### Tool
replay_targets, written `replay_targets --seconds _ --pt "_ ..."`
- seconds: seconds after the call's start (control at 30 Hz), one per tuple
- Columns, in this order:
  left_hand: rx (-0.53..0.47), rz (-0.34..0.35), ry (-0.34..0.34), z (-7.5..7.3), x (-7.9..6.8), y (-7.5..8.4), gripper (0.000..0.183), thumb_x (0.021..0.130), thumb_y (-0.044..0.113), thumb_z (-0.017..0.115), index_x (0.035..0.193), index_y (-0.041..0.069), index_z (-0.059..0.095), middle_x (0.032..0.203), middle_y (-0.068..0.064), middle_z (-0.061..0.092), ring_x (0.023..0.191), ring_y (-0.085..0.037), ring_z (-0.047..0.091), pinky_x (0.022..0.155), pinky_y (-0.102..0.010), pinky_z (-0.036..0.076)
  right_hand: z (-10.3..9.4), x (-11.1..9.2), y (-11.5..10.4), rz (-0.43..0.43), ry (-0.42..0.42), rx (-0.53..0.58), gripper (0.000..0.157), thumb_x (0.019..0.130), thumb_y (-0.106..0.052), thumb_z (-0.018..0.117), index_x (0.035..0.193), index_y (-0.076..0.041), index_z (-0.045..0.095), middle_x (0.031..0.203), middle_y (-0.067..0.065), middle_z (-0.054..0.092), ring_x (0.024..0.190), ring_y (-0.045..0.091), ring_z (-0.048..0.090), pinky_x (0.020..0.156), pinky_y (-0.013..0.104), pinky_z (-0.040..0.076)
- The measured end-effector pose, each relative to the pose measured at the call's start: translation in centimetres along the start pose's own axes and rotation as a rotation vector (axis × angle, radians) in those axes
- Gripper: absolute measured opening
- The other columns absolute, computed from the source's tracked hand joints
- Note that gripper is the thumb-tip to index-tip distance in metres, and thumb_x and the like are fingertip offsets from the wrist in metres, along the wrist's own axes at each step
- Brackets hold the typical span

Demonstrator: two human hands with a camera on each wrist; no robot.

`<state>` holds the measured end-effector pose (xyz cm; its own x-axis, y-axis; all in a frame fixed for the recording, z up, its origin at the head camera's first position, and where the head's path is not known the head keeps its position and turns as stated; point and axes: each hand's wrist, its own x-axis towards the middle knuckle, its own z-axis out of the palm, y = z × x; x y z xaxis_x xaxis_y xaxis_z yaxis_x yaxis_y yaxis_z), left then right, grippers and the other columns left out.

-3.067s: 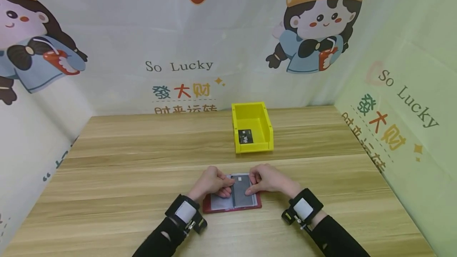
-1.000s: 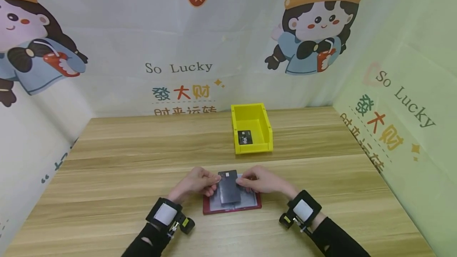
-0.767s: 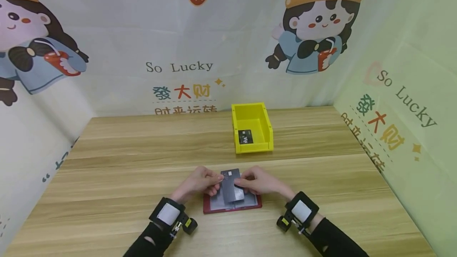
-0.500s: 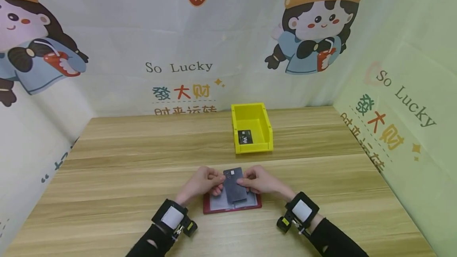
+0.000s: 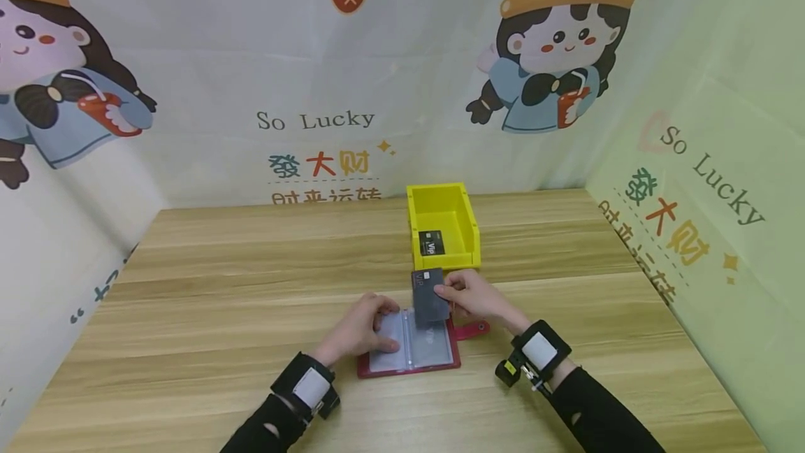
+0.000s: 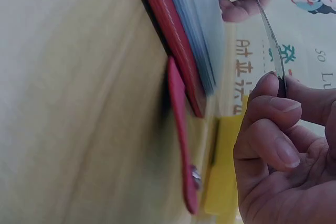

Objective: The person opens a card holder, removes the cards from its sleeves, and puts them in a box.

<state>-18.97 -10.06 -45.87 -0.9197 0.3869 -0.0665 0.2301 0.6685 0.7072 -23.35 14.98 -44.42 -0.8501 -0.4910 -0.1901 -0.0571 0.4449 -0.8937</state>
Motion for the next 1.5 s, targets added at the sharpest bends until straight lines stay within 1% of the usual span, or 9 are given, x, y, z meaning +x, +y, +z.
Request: replay_targets --seconds 0.2,0.37,0.6,0.77,0.93,1.1,1.27,1.37,1.5 --pt "-0.006 -0.036 -0.018 0.1 0.2 0.2 0.057 0.072 0.007 0.089 0.122 0.0 0.062 0.107 -0.01 0.054 0.091 -0.019 0.047 0.076 -0.028 0.04 -1.5 0.6 -1.0 0.011 0.06 -0.029 0.028 0.105 -0.021 0.052 0.083 -0.003 0.055 0.061 -0.002 0.049 0.047 0.008 0.037 0.047 0.021 0.028" --pt "-0.01 -0.034 -0.022 0.1 0.2 0.2 0.057 0.072 0.006 0.089 0.121 -0.001 0.061 0.109 -0.011 0.053 0.093 -0.02 0.048 0.079 -0.029 0.041 -2.8 1.3 -1.7 0.01 0.122 -0.038 0.03 0.106 -0.02 0.051 0.081 -0.004 0.053 0.062 -0.002 0.052 0.047 0.008 0.035 0.047 0.021 0.028" --pt "-0.021 -0.058 -0.032 0.1 0.3 0.0 0.055 0.074 0.006 0.088 0.122 0.0 0.061 0.112 -0.011 0.053 0.095 -0.021 0.048 0.08 -0.031 0.041 -4.3 3.1 -2.8 0.007 0.245 -0.188 0.029 0.106 -0.019 0.051 0.081 -0.004 0.052 0.063 -0.002 0.05 0.054 0.01 0.041 0.052 0.023 0.034" --pt "-0.014 -0.055 -0.036 0.1 0.3 0.0 0.055 0.074 0.007 0.088 0.122 0.002 0.061 0.113 -0.011 0.053 0.097 -0.021 0.049 0.084 -0.035 0.043 -5.0 4.2 -3.8 0.04 0.279 -0.285 0.03 0.107 -0.022 0.049 0.083 -0.004 0.052 0.059 -0.003 0.043 0.051 0.01 0.039 0.05 0.024 0.03" --pt "-0.014 -0.05 -0.042 0.0 0.3 0.0 0.055 0.074 0.006 0.087 0.122 0.002 0.061 0.111 -0.011 0.052 0.096 -0.021 0.048 0.083 -0.034 0.043 -5.0 5.2 -4.5 0.083 0.309 -0.383 0.033 0.107 -0.024 0.049 0.079 -0.006 0.051 0.058 -0.004 0.036 0.05 0.01 0.034 0.049 0.024 0.027" --pt "-0.026 -0.052 -0.05 0.0 0.2 0.0 0.054 0.075 0.005 0.087 0.122 0.002 0.061 0.111 -0.011 0.052 0.097 -0.022 0.048 0.084 -0.035 0.043 -5.0 6.7 -5.1 0.177 0.327 -0.461 0.036 0.107 -0.025 0.048 0.075 -0.008 0.047 0.061 -0.001 0.035 0.052 0.012 0.036 0.051 0.024 0.028" --pt "-0.033 -0.054 -0.046 0.1 0.4 -0.1 0.055 0.074 0.005 0.087 0.123 0.002 0.061 0.113 -0.011 0.051 0.098 -0.022 0.049 0.085 -0.036 0.043 -4.9 8.1 -5.4 0.226 0.292 -0.545 0.034 0.107 -0.022 0.048 0.077 -0.006 0.05 0.064 0.001 0.036 0.054 0.014 0.038 0.052 0.024 0.029" --pt "-0.03 -0.058 -0.038 0.1 0.4 -0.2 0.057 0.073 0.006 0.088 0.123 0.002 0.061 0.114 -0.012 0.051 0.098 -0.022 0.049 0.086 -0.036 0.044 -4.8 9.1 -5.2 0.245 0.262 -0.574 0.032 0.107 -0.021 0.048 0.081 -0.003 0.054 0.064 0.001 0.035 0.053 0.013 0.036 0.051 0.023 0.029" --pt "-0.038 -0.065 -0.046 0.2 0.5 -0.2 0.057 0.074 0.006 0.088 0.124 0.002 0.061 0.115 -0.012 0.051 0.099 -0.023 0.049 0.086 -0.036 0.044 -4.4 10.1 -4.5 0.269 0.251 -0.612 0.028 0.107 -0.02 0.048 0.097 0.002 0.061 0.07 0.004 0.041 0.057 0.015 0.04 0.053 0.024 0.031"
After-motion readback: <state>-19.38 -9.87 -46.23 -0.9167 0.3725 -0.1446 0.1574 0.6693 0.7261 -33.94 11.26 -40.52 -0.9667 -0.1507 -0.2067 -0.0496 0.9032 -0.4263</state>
